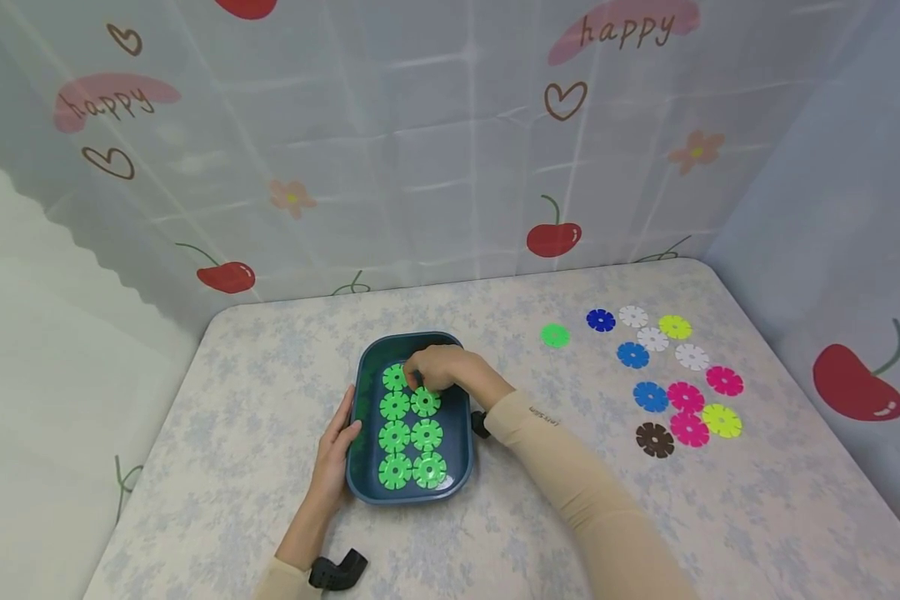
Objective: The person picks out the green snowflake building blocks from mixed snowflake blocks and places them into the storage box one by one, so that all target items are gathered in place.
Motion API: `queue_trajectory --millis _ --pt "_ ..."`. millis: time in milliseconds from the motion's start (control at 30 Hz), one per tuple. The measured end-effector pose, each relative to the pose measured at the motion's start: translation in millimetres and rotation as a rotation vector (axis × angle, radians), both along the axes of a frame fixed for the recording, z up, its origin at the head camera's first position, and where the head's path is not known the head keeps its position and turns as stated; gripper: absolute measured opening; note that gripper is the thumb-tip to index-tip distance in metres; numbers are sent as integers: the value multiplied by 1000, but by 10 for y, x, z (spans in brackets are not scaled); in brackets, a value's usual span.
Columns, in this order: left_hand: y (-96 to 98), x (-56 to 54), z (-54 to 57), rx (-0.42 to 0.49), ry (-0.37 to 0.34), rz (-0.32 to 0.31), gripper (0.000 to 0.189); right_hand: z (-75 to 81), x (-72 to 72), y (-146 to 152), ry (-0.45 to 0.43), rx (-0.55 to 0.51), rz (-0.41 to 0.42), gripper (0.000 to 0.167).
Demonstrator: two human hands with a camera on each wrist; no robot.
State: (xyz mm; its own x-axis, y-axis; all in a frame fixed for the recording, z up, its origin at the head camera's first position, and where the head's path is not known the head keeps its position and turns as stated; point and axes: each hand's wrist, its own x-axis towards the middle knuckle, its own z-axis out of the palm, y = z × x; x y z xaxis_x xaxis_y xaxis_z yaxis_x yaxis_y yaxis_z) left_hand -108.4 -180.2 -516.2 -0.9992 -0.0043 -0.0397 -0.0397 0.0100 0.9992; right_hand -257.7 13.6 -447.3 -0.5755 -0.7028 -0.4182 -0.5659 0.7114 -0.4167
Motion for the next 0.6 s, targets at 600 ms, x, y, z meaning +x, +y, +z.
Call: queue_trajectory --millis 600 --pt "-2 2 -2 -1 -1 0 56 -35 23 -32 72 58 -30 34"
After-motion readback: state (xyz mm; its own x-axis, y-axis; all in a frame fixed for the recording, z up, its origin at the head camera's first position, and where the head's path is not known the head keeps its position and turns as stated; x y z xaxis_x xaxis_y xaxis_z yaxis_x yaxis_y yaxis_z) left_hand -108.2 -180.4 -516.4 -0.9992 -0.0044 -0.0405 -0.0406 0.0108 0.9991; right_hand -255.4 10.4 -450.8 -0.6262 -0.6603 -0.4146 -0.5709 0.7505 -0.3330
